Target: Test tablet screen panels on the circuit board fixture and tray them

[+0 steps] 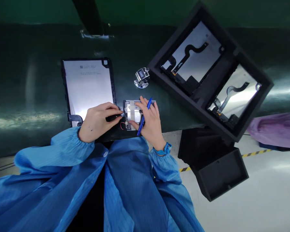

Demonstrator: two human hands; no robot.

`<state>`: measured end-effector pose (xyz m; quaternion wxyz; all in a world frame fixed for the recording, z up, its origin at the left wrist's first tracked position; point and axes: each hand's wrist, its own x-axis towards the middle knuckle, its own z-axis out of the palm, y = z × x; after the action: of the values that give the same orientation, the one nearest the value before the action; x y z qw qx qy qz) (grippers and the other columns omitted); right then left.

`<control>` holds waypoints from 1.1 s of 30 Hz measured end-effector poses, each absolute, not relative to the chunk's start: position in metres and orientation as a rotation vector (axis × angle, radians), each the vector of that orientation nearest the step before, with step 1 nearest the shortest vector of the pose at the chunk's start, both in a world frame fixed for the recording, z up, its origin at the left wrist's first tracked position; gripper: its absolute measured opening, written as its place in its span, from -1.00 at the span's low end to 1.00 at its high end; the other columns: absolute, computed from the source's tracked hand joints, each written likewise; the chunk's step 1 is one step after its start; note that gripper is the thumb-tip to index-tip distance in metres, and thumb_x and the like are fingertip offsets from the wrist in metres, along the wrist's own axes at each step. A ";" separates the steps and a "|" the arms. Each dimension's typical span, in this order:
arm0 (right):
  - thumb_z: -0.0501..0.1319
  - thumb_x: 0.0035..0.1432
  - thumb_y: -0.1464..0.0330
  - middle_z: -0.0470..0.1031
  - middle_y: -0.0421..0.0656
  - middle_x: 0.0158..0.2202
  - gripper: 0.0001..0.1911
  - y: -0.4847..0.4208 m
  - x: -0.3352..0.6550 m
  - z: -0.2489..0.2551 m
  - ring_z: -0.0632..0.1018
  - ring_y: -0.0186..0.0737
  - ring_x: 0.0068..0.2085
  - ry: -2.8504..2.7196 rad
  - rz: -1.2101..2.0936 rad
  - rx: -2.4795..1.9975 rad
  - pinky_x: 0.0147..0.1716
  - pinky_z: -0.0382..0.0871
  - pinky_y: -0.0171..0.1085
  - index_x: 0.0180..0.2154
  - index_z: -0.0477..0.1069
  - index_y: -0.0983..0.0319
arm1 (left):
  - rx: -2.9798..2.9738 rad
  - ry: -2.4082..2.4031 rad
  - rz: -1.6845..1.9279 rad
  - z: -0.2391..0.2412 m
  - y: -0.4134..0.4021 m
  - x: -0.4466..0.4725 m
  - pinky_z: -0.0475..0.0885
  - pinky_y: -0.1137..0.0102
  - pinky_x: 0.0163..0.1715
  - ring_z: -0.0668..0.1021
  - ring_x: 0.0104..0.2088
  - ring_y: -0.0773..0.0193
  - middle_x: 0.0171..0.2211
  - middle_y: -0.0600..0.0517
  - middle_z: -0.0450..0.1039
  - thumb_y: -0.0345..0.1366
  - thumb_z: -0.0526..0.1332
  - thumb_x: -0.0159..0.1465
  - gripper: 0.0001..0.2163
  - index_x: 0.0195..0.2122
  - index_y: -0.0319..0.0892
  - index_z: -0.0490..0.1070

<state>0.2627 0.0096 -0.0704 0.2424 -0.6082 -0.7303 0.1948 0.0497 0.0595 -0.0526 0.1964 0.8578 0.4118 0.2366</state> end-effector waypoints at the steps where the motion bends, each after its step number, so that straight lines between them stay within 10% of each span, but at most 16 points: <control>1: 0.20 0.27 -0.01 0.25 -0.04 0.37 -0.43 0.011 0.262 -0.071 0.25 0.04 0.39 -1.994 0.527 -1.657 0.41 -0.05 0.19 0.19 0.24 0.12 | 2.405 1.165 0.657 -0.052 0.059 0.050 0.54 0.36 -0.30 0.64 -0.27 0.17 -0.24 -0.04 0.62 -0.42 0.28 0.27 -0.88 -0.23 -0.23 0.62; 33: 0.26 0.24 0.08 0.37 -0.09 0.30 -0.55 0.017 0.255 -0.066 0.38 0.01 0.30 -1.846 0.539 -1.691 0.35 0.09 0.12 0.08 0.28 0.10 | 2.508 1.211 0.575 -0.057 0.058 0.052 0.54 0.29 -0.29 0.64 -0.25 0.09 -0.22 -0.07 0.64 -0.44 0.25 0.28 -0.85 -0.23 -0.22 0.63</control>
<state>0.2547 0.0170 -0.0661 0.2865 -0.6328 -0.6906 0.2016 0.0520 0.0582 -0.0571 0.1482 0.8722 0.4211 0.2000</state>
